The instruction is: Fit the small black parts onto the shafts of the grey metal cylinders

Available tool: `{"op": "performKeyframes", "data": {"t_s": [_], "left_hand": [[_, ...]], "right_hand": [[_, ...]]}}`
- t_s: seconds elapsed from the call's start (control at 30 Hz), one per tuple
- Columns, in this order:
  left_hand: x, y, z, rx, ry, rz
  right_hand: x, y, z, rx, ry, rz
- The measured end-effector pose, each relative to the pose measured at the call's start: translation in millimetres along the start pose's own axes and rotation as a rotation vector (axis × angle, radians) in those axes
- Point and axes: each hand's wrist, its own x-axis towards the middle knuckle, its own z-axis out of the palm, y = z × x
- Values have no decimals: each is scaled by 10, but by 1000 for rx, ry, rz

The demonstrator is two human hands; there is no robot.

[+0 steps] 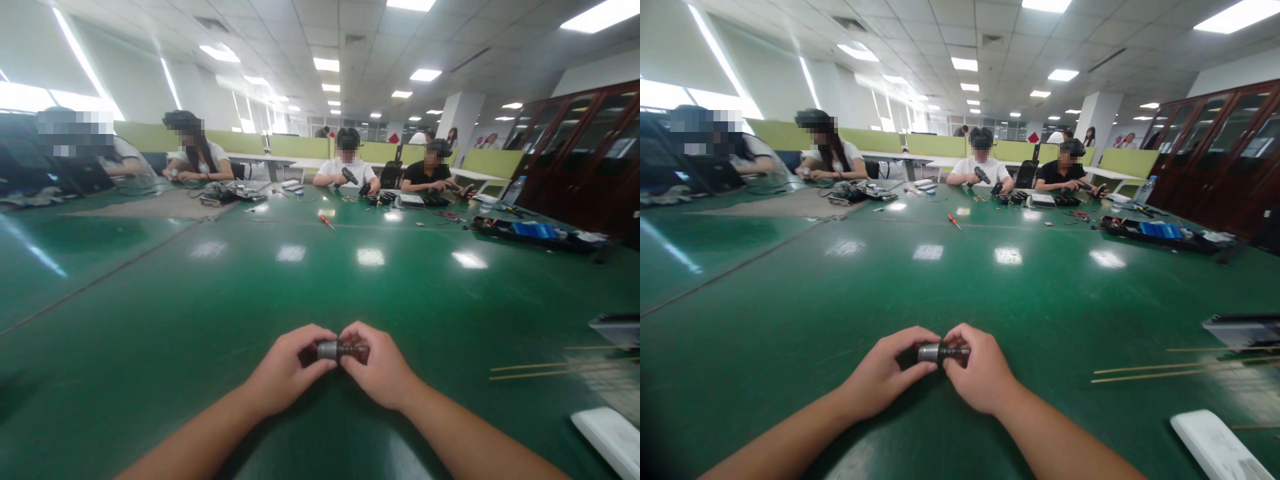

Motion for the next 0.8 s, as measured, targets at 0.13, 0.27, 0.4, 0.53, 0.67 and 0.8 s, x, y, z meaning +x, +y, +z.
{"op": "performKeyframes", "data": {"t_s": [0.13, 0.27, 0.4, 0.53, 0.67, 0.8], "left_hand": [[-3, -6, 7, 13, -1, -6], [-11, -8, 12, 26, -15, -15], [-10, -1, 10, 33, -20, -18], [-4, -5, 15, 32, -18, -17], [-1, -14, 25, 27, -27, -18], [-6, -20, 31, 25, -31, -33]], "right_hand": [[-7, -11, -10, -58, 2, 5], [-8, -17, -11, -46, 3, 12], [-2, -3, 0, -10, 0, 17], [6, 8, -1, -3, 3, 31], [10, 2, -18, -5, -7, 38], [11, -4, -25, -15, -7, 31]]}}
